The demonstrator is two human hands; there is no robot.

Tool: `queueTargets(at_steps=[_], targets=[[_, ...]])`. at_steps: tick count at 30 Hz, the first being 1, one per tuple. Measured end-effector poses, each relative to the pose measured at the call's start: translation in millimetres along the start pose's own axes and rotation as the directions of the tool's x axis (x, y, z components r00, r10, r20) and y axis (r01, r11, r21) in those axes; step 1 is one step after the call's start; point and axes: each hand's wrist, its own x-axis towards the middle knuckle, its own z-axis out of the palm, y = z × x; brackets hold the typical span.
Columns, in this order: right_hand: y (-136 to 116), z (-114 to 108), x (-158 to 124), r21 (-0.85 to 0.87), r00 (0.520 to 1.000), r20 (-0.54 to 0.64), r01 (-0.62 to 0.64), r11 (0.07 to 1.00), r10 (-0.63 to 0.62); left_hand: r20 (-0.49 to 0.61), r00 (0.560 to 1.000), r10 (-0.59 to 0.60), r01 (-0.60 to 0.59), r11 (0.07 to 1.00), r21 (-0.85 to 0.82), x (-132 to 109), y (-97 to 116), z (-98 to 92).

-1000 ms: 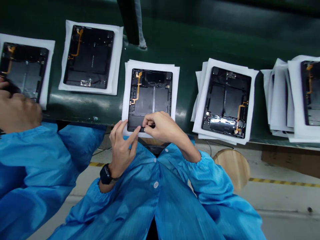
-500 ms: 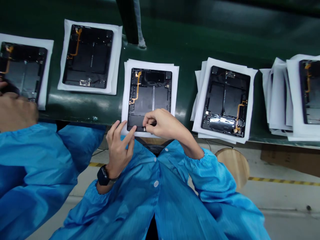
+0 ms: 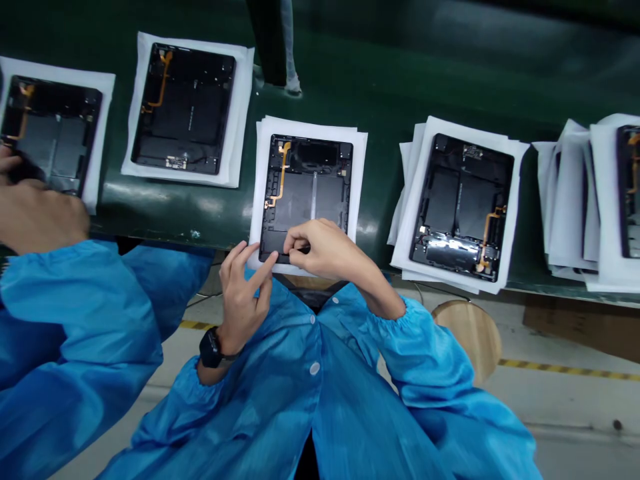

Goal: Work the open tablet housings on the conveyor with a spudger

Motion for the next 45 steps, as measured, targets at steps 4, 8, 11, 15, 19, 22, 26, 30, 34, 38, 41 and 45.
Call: queueTargets(at_steps=[4,8,11,15,19,22,26,30,34,38,41,45], targets=[[-1,0,0,-0.014,1.000,0.013,-0.008,1.000,0.009,-0.005,1.000,0.004,-0.004,1.000,-0.006,0,0,0.8],[-1,-1,-1,0.032,1.000,0.023,0.000,0.999,-0.001,-0.007,1.000,-0.001,0.001,1.000,-0.018,0,0,1.4],[-1,-1,0,-0.025,1.000,0.001,0.002,1.000,-0.002,-0.006,1.000,-0.010,0.010,1.000,-0.025,0,0,1.7],[-3,0,2,-0.094,1.000,-0.003,-0.008,0.995,0.008,-0.005,1.000,-0.008,0.008,1.000,-0.018,0,0,1.7],[-5,-1,2,-0.117,1.000,-0.004,-0.020,0.993,0.020,-0.001,1.000,-0.008,0.008,1.000,-0.008,0,1,0.9],[-5,-3,1,-0.107,1.000,0.011,-0.028,0.994,0.029,0.002,1.000,-0.016,0.016,1.000,0.005,-1,1,0.1],[-4,-5,-2,-0.088,0.999,0.023,-0.043,0.995,0.045,0.005,1.000,-0.023,0.023,1.000,0.011,-1,0,0.4],[-4,-6,-3,-0.089,0.999,0.026,-0.042,0.995,0.044,-0.004,1.000,-0.021,0.022,0.999,0.034,-1,4,-0.1],[-11,-8,-3,-0.178,0.998,0.047,-0.022,0.984,0.031,-0.015,1.000,-0.003,0.005,0.996,0.090,1,9,-2.8],[-18,-11,-2,-0.306,0.995,0.098,0.016,0.952,0.015,-0.009,0.999,0.050,-0.048,0.993,0.105,5,11,-3.7],[-18,-12,-1,-0.360,0.993,0.121,0.051,0.931,-0.008,0.002,0.998,0.067,-0.067,0.994,0.088,6,9,-2.8],[-15,-13,-3,-0.382,0.991,0.128,0.086,0.920,-0.040,0.021,0.996,0.081,-0.082,0.996,0.046,8,6,-2.3]])
